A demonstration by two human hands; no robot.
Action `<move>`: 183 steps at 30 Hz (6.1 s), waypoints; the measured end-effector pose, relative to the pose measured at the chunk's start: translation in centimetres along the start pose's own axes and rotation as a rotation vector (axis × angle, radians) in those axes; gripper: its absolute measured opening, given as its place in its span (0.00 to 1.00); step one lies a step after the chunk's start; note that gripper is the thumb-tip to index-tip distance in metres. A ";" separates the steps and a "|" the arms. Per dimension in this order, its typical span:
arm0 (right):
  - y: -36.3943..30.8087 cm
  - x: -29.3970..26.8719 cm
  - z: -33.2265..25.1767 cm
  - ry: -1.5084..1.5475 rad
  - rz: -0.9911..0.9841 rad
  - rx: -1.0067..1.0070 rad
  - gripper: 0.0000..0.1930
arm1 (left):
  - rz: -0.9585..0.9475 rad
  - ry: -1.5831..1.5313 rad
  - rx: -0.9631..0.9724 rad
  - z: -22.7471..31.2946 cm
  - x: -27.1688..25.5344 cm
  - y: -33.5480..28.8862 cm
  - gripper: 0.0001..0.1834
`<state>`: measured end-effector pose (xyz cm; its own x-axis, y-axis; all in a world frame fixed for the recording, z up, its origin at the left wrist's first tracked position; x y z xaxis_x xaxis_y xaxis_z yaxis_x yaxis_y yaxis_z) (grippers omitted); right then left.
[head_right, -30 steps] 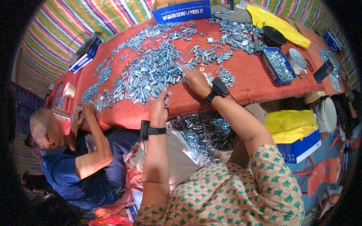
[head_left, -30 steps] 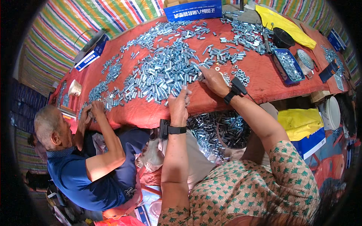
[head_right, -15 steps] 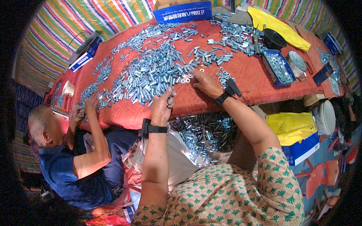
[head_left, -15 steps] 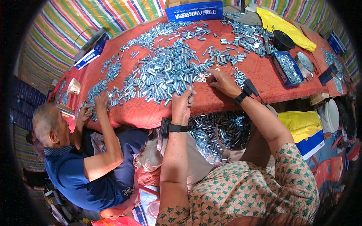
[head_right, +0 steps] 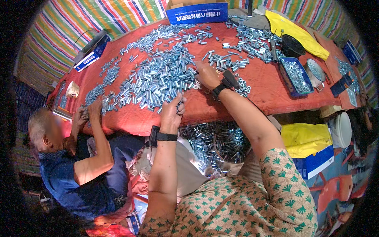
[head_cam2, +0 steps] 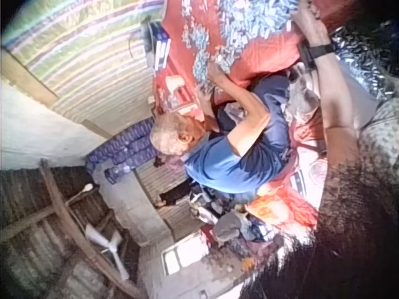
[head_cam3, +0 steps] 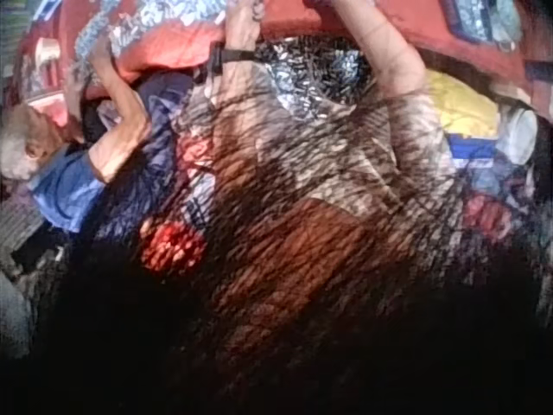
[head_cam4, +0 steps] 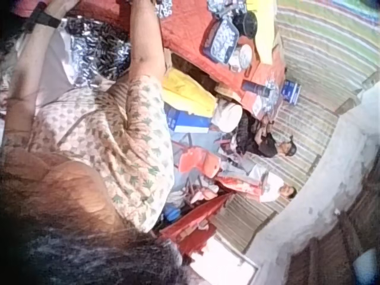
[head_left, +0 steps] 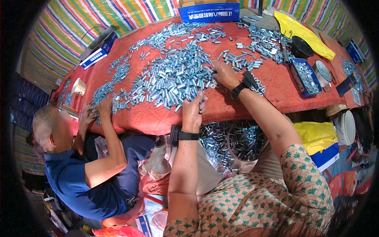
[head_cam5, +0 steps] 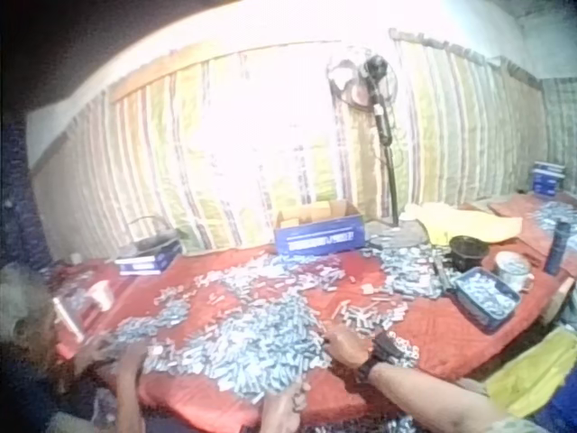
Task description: Sorting metal bolts and washers on a work table.
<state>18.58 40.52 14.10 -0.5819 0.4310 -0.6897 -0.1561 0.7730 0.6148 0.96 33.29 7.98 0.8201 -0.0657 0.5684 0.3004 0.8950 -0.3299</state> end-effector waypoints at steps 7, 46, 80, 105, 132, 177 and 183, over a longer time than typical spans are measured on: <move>0.1 1.5 -0.3 0.015 -0.117 0.027 0.20 | 0.002 0.039 -0.040 -0.4 -0.6 0.1 0.09; -7.8 -7.1 0.1 0.403 -0.010 0.135 0.26 | -0.032 0.217 -0.052 -4.0 2.5 -0.1 0.07; -7.7 -8.5 -5.5 0.287 0.051 -0.132 0.31 | -0.185 -0.049 -0.257 -7.6 4.9 -0.4 0.08; -11.4 -7.8 -1.3 0.187 -0.141 0.106 0.29 | -0.142 0.105 -0.211 -8.0 4.3 -0.3 0.06; -10.7 -11.5 -5.6 0.186 0.159 -0.184 0.25 | -0.192 0.088 -0.197 -8.4 5.9 -1.1 0.06; -11.9 -8.7 -1.3 1.114 -0.261 0.374 0.31 | -0.331 0.268 -0.211 -8.5 7.2 -2.3 0.08; -11.3 -8.8 -2.3 1.147 -0.273 0.339 0.34 | -0.347 0.292 -0.214 -8.5 6.9 -1.9 0.07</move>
<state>23.58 26.95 14.11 -0.9546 -0.2916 0.0615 -0.2675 0.9294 0.2543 10.15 27.36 6.15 0.7470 -0.4914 0.4479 0.6477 0.6898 -0.3236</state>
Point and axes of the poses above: each hand's wrist, its own y-axis towards the middle knuckle, its own x-axis out of the palm, z = x × y, the point moved 9 cm from there along y, towards the middle knuckle, and after that the axes turned 6 degrees about -x, right-handed, at the moved point
